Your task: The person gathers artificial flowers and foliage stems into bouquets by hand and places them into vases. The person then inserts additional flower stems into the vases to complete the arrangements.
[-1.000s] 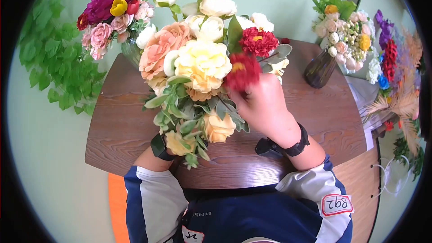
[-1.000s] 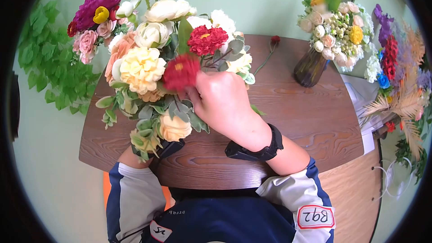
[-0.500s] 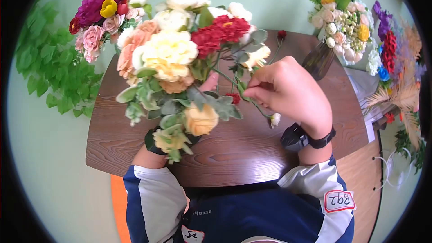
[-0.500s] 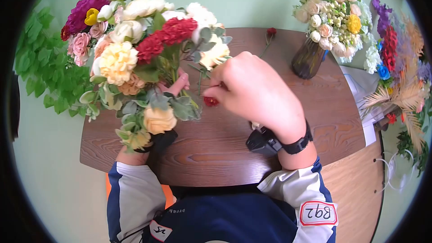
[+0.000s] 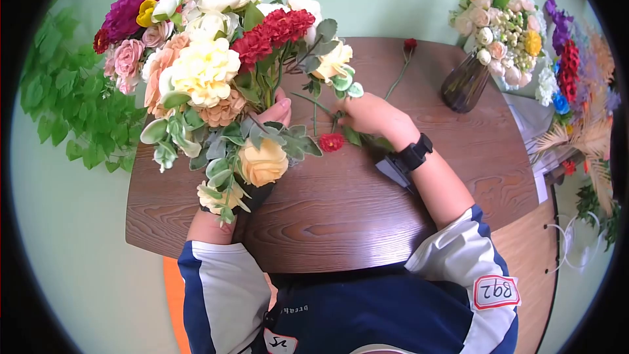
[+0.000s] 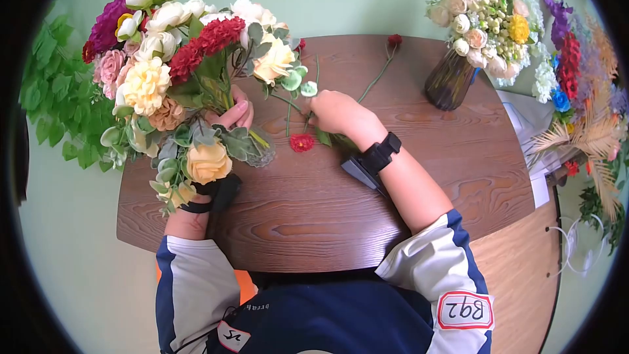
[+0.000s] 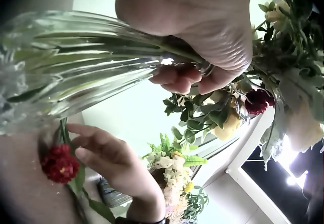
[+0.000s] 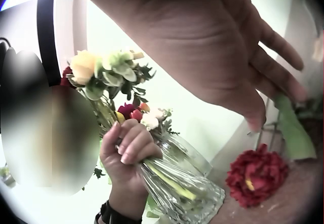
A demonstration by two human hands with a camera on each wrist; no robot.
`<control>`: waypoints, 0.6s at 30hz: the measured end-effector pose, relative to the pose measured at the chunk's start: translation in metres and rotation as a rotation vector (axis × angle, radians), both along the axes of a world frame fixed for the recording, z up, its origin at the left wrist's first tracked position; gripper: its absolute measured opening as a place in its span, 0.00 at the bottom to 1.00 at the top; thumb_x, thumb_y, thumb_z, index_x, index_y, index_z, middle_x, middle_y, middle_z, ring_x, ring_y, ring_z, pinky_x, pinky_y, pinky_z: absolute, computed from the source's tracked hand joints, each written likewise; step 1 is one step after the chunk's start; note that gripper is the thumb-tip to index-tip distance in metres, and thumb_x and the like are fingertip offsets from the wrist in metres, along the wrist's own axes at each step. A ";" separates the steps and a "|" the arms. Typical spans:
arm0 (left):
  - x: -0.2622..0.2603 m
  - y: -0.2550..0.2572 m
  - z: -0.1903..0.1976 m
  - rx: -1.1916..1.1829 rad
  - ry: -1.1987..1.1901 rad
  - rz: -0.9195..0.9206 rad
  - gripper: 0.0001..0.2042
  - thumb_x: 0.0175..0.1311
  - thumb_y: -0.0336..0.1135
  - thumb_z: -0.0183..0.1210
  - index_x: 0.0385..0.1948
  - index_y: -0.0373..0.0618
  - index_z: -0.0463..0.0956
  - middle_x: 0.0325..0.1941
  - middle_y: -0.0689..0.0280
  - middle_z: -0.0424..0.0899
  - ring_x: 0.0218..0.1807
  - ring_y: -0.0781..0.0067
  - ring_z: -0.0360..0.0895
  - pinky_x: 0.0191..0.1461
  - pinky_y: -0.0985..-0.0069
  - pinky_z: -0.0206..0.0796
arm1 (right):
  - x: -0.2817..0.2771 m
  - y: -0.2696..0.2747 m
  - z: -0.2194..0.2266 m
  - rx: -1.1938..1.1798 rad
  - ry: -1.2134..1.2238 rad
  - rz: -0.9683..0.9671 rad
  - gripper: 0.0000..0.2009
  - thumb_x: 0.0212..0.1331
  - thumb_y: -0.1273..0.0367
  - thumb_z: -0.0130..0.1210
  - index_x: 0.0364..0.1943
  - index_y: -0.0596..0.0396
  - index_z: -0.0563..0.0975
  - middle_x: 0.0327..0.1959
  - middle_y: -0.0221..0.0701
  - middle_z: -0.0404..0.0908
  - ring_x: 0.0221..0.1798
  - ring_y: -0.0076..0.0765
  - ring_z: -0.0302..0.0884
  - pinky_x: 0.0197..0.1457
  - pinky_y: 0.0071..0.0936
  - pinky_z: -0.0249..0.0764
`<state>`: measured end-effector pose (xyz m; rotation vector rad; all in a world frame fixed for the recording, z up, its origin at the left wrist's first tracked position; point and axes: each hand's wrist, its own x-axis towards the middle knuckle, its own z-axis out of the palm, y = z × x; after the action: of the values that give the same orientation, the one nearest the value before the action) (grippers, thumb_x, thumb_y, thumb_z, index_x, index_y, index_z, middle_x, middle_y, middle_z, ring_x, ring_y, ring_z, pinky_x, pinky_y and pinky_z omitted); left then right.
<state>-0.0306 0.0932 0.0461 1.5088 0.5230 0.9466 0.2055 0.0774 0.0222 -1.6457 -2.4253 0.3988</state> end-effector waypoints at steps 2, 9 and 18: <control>0.002 -0.002 0.000 0.008 -0.013 0.009 0.05 0.62 0.27 0.49 0.27 0.43 0.65 0.15 0.70 0.65 0.20 0.80 0.65 0.20 0.86 0.54 | 0.001 0.003 -0.006 -0.010 0.042 0.009 0.13 0.49 0.74 0.53 0.41 0.51 0.78 0.35 0.42 0.79 0.42 0.46 0.76 0.45 0.36 0.71; -0.006 0.018 -0.008 0.040 0.026 -0.150 0.05 0.63 0.28 0.50 0.26 0.43 0.66 0.15 0.70 0.63 0.22 0.78 0.62 0.23 0.80 0.55 | 0.009 0.008 -0.003 0.025 0.001 -0.118 0.12 0.43 0.79 0.51 0.32 0.54 0.81 0.32 0.44 0.80 0.38 0.47 0.78 0.44 0.35 0.74; -0.009 0.022 -0.002 0.003 -0.013 -0.321 0.10 0.62 0.32 0.52 0.21 0.44 0.65 0.17 0.69 0.64 0.23 0.76 0.61 0.23 0.81 0.52 | 0.025 0.014 0.014 -0.049 0.343 -0.406 0.15 0.46 0.79 0.45 0.38 0.58 0.79 0.30 0.47 0.80 0.35 0.47 0.80 0.42 0.37 0.75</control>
<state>-0.0393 0.1148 0.0443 1.5329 0.2585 0.7056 0.2302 0.0911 0.0357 -1.8547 -1.7996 0.6148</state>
